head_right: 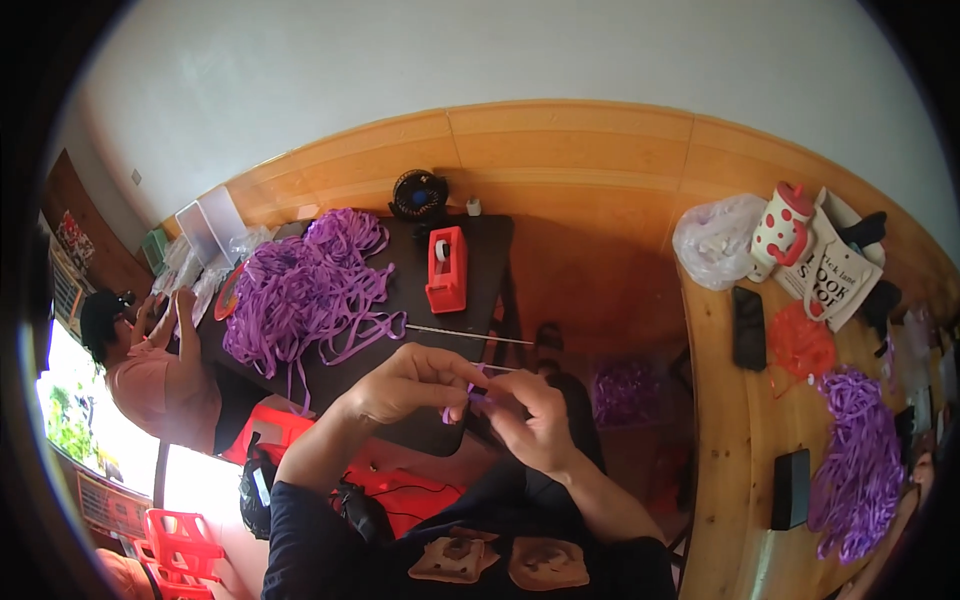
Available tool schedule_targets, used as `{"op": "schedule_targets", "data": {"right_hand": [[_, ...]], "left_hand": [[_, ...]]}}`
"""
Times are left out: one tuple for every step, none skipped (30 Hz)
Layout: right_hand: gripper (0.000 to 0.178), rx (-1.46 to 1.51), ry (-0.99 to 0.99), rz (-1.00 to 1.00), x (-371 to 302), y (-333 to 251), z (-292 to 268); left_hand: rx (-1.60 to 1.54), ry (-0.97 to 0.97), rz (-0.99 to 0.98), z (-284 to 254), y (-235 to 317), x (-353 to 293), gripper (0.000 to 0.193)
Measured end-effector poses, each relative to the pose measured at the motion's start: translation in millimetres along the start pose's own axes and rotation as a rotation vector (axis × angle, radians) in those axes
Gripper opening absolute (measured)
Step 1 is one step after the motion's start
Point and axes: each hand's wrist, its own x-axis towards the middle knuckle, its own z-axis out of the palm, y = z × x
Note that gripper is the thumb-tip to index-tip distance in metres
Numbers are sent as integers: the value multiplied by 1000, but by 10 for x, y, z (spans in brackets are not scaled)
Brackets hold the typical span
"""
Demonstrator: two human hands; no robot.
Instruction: The recorder wraps and ties purple ribbon strips around a metal rod frame to create decorative bows.
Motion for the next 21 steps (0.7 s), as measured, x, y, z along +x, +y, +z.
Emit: {"op": "schedule_targets", "data": {"right_hand": [[23,-115,30,-113,46,-21,-52],[22,-231,61,-224,82,-33,-109],[22,-276,64,-281,77,-39,-168],[22,-277,60,-277,95,-62,-213],[21,-372,35,-353,122,-95,-257],[21,-469,12,-431,134,-132,-294],[21,-476,10,-427,123,-162,-326],[21,-562,15,-460,110,-193,-358],[22,-652,21,-493,104,-225,-388],[22,-663,21,-489,99,-274,-419],[23,-742,52,-531,93,-331,-451],[25,-823,80,-573,83,-369,-490],[25,-835,78,-570,63,-393,-521],[29,-887,135,-605,35,-416,-549],[34,-937,192,-640,15,-430,-575],[33,-975,218,-656,-1,-444,-615],[33,-985,217,-656,-12,-449,-638],[33,-937,255,-634,-34,-467,-662],[32,-887,293,-613,-55,-482,-680],[32,-874,307,-612,-81,-470,-689],[32,-881,307,-610,-102,-469,-697]], "left_hand": [[3,12,-10,-11,-36,-12,26],[-3,-12,13,-55,-111,-21,28],[-8,-9,12,-41,-162,-30,28],[-18,-12,-18,-19,-208,-31,28],[-29,-16,-47,5,-243,-21,28],[-34,-21,-46,36,-258,10,28],[-47,-44,-71,82,-270,55,29],[-60,-69,-95,135,-281,98,29],[-102,-41,-118,194,-284,132,25],[-105,-52,-116,223,-277,178,25],[-97,-61,-82,246,-265,226,23],[-91,-70,-47,276,-260,268,21],[-95,-81,-42,323,-237,284,21],[-101,-90,-38,387,-193,283,17],[-106,-98,-35,446,-144,280,14],[-59,-126,-37,508,-95,272,14],[-104,-150,-32,566,-80,254,14],[-149,-177,-27,632,-89,237,14],[-176,-178,-35,675,-108,227,15],[-179,-185,-33,699,-105,222,15],[-164,-191,-15,722,-92,214,15]]}}
